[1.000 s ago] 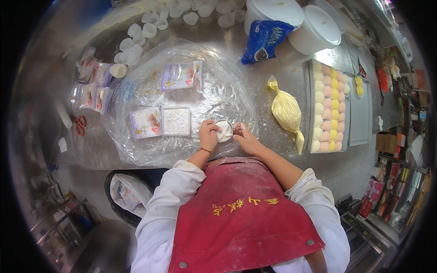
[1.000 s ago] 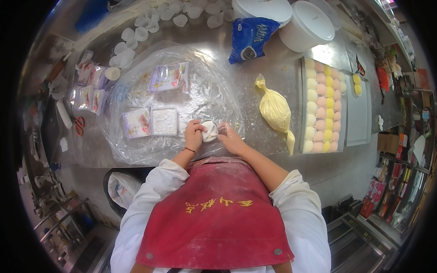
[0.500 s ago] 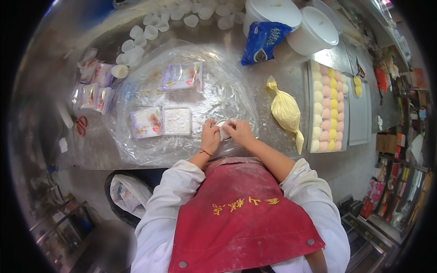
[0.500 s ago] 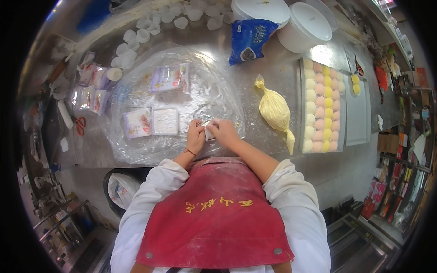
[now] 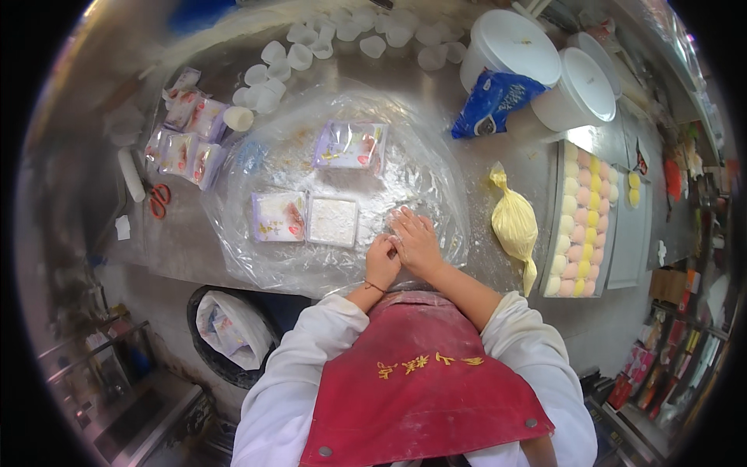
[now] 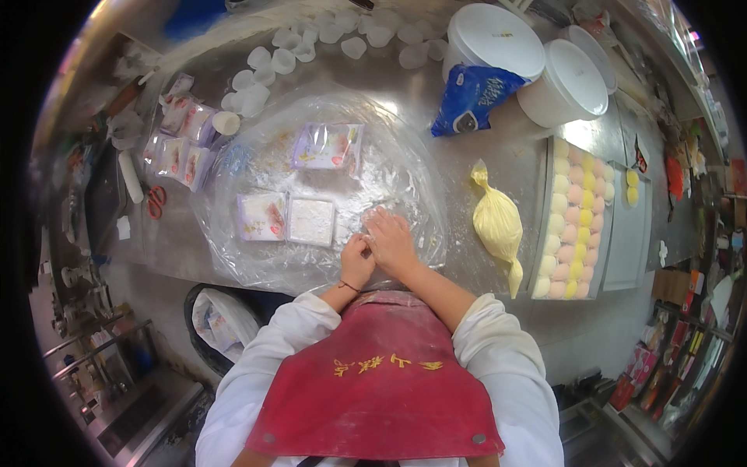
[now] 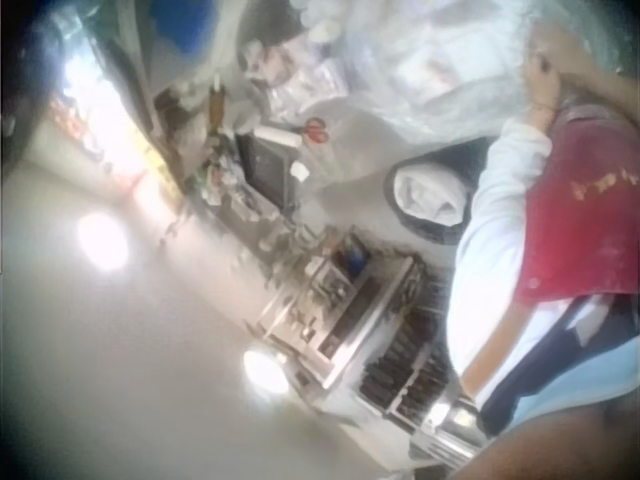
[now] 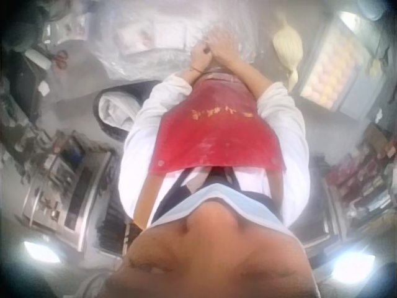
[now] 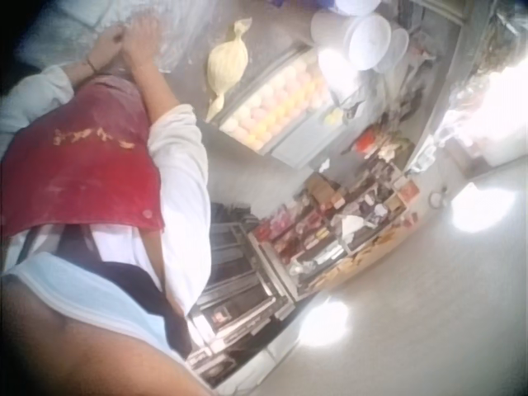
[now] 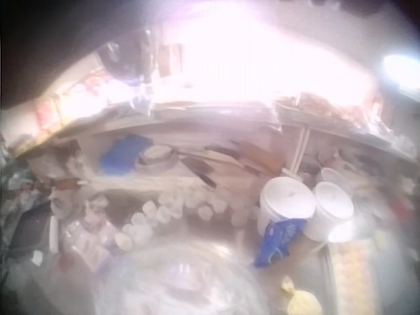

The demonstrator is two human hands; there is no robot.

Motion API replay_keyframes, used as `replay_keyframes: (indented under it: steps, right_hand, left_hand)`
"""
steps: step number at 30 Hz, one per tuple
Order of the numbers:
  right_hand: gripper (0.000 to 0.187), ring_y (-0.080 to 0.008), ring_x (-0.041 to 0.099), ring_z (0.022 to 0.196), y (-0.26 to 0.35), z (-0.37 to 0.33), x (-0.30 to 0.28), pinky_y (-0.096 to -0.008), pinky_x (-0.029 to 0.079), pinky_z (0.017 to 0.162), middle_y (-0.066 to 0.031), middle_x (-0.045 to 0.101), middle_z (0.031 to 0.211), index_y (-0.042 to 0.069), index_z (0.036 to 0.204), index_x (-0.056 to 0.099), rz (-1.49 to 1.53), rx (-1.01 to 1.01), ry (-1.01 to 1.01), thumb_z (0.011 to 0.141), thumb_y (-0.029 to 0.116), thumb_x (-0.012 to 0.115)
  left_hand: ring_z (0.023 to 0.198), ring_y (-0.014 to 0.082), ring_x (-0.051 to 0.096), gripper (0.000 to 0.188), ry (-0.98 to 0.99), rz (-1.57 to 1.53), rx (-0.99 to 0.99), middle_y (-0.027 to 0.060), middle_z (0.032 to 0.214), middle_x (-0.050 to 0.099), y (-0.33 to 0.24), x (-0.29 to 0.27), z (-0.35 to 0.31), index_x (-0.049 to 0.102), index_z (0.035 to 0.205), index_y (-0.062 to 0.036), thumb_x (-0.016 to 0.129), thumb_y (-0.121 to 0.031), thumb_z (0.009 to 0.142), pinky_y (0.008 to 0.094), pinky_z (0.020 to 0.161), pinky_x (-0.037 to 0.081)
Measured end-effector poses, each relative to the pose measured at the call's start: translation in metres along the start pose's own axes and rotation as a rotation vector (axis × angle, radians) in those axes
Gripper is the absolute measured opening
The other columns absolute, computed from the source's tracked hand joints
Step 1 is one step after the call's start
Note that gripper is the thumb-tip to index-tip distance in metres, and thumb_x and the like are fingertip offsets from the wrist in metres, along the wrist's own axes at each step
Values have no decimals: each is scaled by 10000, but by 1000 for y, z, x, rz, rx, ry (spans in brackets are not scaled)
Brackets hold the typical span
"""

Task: The person repeatedly fills small round pastries by hand. They flatten dough, pipe yellow filling from a piping bag, add dark filling from a blue pouch, seal the pastry, and place it on a tray with other finished pastries.

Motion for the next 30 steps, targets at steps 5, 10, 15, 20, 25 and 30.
replay_keyframes:
  steps: [5, 10, 15, 20, 25, 30]
  right_hand:
    - [464, -244, 323, 1182, -3, 8, 14, -421, 234, 946, -91, 391, 1246, 70, 1194, 399, -142, -40, 155, 786, 281, 463]
    - [513, -260, 300, 1195, 2, 9, 9, -477, 205, 947, -100, 374, 1257, 73, 1218, 372, -144, -96, 180, 772, 301, 488]
    - [540, -292, 271, 1205, 0, 13, 5, -492, 184, 957, -108, 355, 1266, 72, 1212, 375, -18, 28, 282, 744, 291, 533]
    - [513, -333, 263, 1197, -9, 13, -3, -497, 180, 964, -127, 357, 1255, 59, 1181, 400, 109, 126, 244, 720, 215, 558]
    - [432, -337, 309, 1154, -16, 22, -18, -440, 220, 963, -145, 363, 1235, 40, 1145, 426, 291, 171, 107, 759, 204, 527]
    - [369, -263, 382, 1095, -24, 34, -42, -347, 303, 914, -139, 407, 1157, 12, 1137, 421, 735, 356, -78, 838, 225, 451]
  left_hand:
    - [638, 218, 530, 117, 26, -203, 15, 109, 769, 536, -13, -33, 1, 534, 797, -15, 552, -21, 682, 277, 559, 427]
    - [787, 289, 509, 132, -414, 265, 141, 134, 810, 544, -3, -145, 110, 535, 801, -3, 568, -47, 680, 351, 724, 395]
    - [965, 309, 436, 388, -663, 783, -26, 142, 984, 519, 21, -239, 253, 522, 954, -28, 627, -215, 631, 406, 801, 353]
    - [975, 272, 446, 409, -418, 1054, -391, 97, 930, 554, 32, -229, 287, 580, 912, -73, 650, -321, 594, 409, 799, 349]
    - [883, 213, 501, 300, -319, 730, -121, 63, 831, 578, -12, -210, 273, 603, 843, -73, 667, -259, 616, 351, 767, 385]
    - [772, 112, 515, 273, 212, -536, -142, 27, 853, 568, -73, -149, 176, 552, 913, -8, 654, -113, 684, 256, 714, 413]
Point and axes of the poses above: each hand's wrist, its own z-axis towards the middle knuckle, its own x-axis out of the palm, y = z × x, the point moved 5 cm from there along z, towards the middle knuckle
